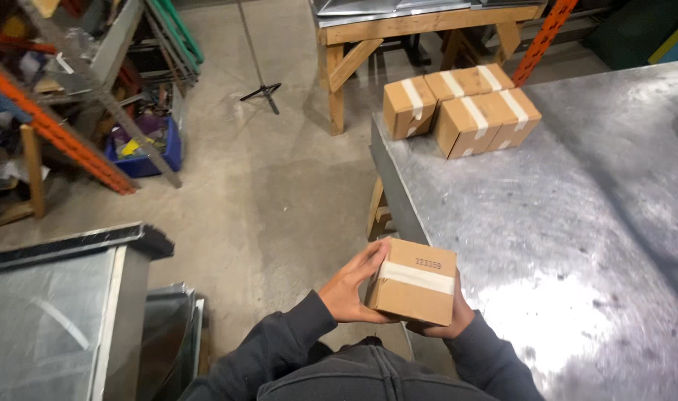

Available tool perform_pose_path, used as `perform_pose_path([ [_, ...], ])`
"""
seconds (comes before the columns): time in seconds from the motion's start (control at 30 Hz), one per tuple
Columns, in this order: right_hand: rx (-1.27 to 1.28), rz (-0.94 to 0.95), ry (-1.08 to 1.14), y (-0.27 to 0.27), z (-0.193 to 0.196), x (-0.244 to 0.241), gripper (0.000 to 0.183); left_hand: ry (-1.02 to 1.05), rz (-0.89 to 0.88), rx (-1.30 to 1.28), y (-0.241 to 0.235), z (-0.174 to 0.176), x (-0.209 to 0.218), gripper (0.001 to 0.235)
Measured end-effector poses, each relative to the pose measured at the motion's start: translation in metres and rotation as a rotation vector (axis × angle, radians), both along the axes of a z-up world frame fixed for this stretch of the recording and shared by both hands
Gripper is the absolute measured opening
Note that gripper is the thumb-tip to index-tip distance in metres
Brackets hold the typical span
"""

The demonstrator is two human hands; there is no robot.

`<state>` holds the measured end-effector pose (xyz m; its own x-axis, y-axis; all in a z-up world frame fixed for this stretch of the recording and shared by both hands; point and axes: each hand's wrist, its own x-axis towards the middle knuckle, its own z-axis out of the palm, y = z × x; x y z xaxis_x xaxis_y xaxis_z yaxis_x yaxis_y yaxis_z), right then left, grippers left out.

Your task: The person folds a cardboard box by hand, applies masking tape to secure the bottom, and places metal cans inside. They seal the top of the box with more tape and stack the completed box on a metal table with others.

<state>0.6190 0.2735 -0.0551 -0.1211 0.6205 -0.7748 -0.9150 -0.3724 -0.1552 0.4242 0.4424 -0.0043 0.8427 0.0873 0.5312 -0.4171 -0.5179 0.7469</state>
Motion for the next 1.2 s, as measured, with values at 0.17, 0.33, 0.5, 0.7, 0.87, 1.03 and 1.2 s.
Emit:
perform_pose_path([
  [0.17, 0.484, -0.206, -1.684, 0.009, -0.084, 0.053, 0.187, -0.035, 0.08, -0.155, 0.047, -0.02, 0.08, 0.107],
  [0.33, 0.517, -0.369, -1.85, 0.051, -0.078, 0.105, 0.183, -0.029, 0.022, -0.196, 0.097, -0.031, 0.148, 0.089],
  [0.5, 0.425, -0.46, -1.912, 0.121, -0.059, 0.144, 0.171, 0.021, -0.029, -0.196, 0.173, -0.054, 0.217, 0.072],
  [0.7, 0.281, -0.521, -1.926, 0.199, -0.08, 0.194, 0.17, 0.1, 0.05, -0.053, 0.262, -0.089, 0.297, 0.046],
  [0.87, 0.107, -0.51, -2.018, 0.243, -0.075, 0.224, 0.164, 0.119, 0.058, 0.048, 0.316, -0.12, 0.346, 0.026],
  [1.03, 0.033, -0.524, -1.92, 0.261, -0.092, 0.244, 0.164, 0.032, 0.109, 0.102, 0.34, -0.12, 0.367, 0.021],
  [1.2, -0.262, -0.569, -1.875, 0.292, -0.041, 0.243, 0.155, -0.05, 0.22, 0.23, 0.353, -0.146, 0.374, 0.022],
])
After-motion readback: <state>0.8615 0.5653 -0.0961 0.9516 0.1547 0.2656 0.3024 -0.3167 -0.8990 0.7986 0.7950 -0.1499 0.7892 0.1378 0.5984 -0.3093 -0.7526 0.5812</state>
